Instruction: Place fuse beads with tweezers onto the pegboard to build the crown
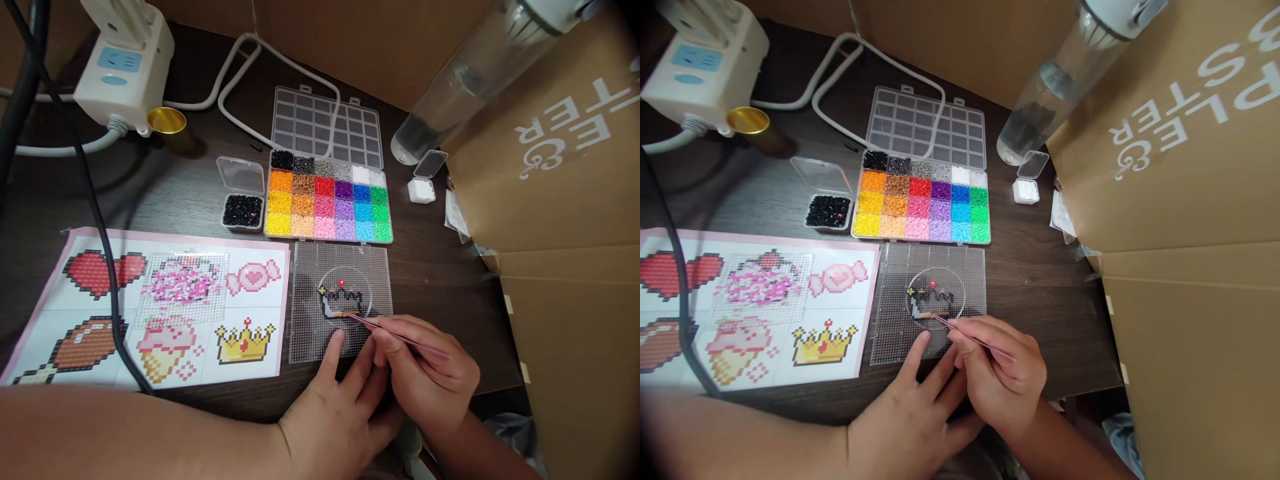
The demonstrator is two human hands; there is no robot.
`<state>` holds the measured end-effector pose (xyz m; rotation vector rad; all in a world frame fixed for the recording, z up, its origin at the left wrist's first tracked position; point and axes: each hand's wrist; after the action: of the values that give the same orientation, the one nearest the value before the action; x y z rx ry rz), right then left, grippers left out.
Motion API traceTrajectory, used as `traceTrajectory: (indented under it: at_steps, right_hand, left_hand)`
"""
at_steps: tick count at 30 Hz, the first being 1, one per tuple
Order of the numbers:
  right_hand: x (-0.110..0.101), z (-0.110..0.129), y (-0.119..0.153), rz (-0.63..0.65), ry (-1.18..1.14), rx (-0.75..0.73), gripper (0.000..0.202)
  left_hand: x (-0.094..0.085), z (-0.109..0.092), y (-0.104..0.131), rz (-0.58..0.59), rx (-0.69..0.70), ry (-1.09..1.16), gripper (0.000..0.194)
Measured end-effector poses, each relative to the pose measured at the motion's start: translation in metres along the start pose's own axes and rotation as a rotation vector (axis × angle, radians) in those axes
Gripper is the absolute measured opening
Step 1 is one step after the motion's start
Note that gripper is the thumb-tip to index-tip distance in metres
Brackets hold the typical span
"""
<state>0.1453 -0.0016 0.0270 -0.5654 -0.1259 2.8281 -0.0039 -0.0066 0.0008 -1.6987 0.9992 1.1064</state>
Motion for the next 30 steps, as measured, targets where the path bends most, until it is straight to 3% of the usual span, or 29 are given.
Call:
traceTrajectory:
  at_steps: [30]
  right_hand:
    - [0.0004, 0.0002, 0.0007, -0.038, 0.043, 0.015, 0.030]
  left_hand:
    - [-0.0084, 0.0037, -0.0029, 0.045, 0.012, -0.022, 0.044]
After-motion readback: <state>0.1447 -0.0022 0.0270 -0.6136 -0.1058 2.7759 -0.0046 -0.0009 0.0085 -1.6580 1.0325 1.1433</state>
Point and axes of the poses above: each hand's wrist, its own y-axis away from the middle knuckle, its own x-axis out of the palm, z = x × y, and after that the axes turned 5 degrees about x, right-handed
